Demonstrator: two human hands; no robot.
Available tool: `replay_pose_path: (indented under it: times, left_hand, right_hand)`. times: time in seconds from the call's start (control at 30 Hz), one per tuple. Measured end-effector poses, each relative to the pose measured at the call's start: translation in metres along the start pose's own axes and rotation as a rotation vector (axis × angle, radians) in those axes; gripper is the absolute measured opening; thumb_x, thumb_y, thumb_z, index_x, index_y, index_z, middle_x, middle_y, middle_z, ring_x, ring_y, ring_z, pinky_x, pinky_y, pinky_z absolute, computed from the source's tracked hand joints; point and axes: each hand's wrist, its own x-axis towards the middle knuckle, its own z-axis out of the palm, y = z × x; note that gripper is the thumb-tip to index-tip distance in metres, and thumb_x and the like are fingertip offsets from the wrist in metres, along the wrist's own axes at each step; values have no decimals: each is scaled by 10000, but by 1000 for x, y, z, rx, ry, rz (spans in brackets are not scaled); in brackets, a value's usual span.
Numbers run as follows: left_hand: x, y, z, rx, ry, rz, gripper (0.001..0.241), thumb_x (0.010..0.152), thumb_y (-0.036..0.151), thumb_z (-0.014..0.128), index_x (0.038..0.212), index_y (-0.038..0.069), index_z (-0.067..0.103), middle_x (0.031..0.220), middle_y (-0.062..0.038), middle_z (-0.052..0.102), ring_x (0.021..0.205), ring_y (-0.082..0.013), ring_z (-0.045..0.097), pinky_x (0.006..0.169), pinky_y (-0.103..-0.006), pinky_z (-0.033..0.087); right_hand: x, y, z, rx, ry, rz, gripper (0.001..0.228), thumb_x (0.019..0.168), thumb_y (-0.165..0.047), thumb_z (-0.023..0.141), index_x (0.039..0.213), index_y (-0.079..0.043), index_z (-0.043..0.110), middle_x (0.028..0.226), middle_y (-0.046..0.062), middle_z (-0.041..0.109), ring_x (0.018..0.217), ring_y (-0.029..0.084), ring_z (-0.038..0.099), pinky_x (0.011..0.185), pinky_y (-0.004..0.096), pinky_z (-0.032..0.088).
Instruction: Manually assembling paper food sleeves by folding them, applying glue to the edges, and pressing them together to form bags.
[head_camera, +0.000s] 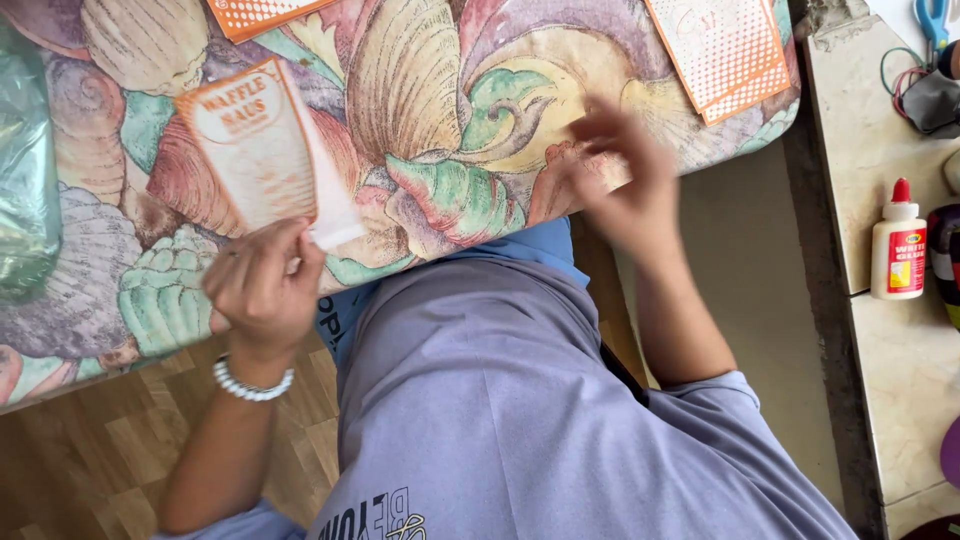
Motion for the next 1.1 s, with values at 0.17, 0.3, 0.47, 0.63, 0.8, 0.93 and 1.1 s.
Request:
replay_pose_path:
  times: [0.17,0.3,0.47,0.63,0.8,0.93,1.1]
  left_hand:
    - [14,43,56,-206,344,-279,74,898,16,761,943,48,810,849,-59,789,755,-211,759,738,-323,577]
    - [32,77,84,-567,471,-354,67,913,-20,708,944,-54,756,865,-181,777,793,-289,773,729,-376,614]
    - [14,66,65,-569,499,-396,94,979,23,624,960,-64,655,894,-187,703,873,-359,744,775,-448,616]
    - [-37,43,35,-379,485,-563,117,1007,18,602,986,-94,580,977,-219,646,997,-402,710,880,-456,556]
    - [-30,47,14,-119,172,-584,356,1004,100,746,1258,-55,551,1483,-217,404,1392,-462,419,1143,-612,328]
    - [25,37,18,-117,31,-425,356,1149,204,515,1406,-39,559,1616,-221,276,1557,-413,257,1349,-684,216]
    - [101,11,69,-262,-609,305,470,1120,186,596,1565,98,476,1662,-193,286,1544,-429,249,1264,-611,272]
  right_hand:
    - [-14,-21,62,327,-227,21,1048,845,-281,917,1605,-62,230,1294,312,629,1118,443,703,852,494,624]
    - [-2,-36,67,-86,-107,-91,1042,950,-401,884,1660,-89,188,1482,367,470,1306,538,581,992,607,600]
    - [0,2,75,-357,-251,-470,463,1052,-273,682,1487,-140,594,1530,145,547,1455,445,409,1149,564,380]
    - [0,11,90,-384,-385,-575,502,1101,-352,542,1529,-89,522,1517,118,585,1432,340,512,1208,478,346]
    - [9,20,61,-530,-399,-578,417,1103,-208,528,1507,-126,587,1513,99,600,1437,332,491,1206,500,309]
    - [28,24,11,-521,-663,-415,593,1025,-89,561,1592,-69,388,1617,136,453,1538,389,318,1281,581,148]
    - [47,44,-21,-613,-594,-422,564,1045,-23,457,1605,-6,392,1545,213,555,1489,485,385,1255,608,215]
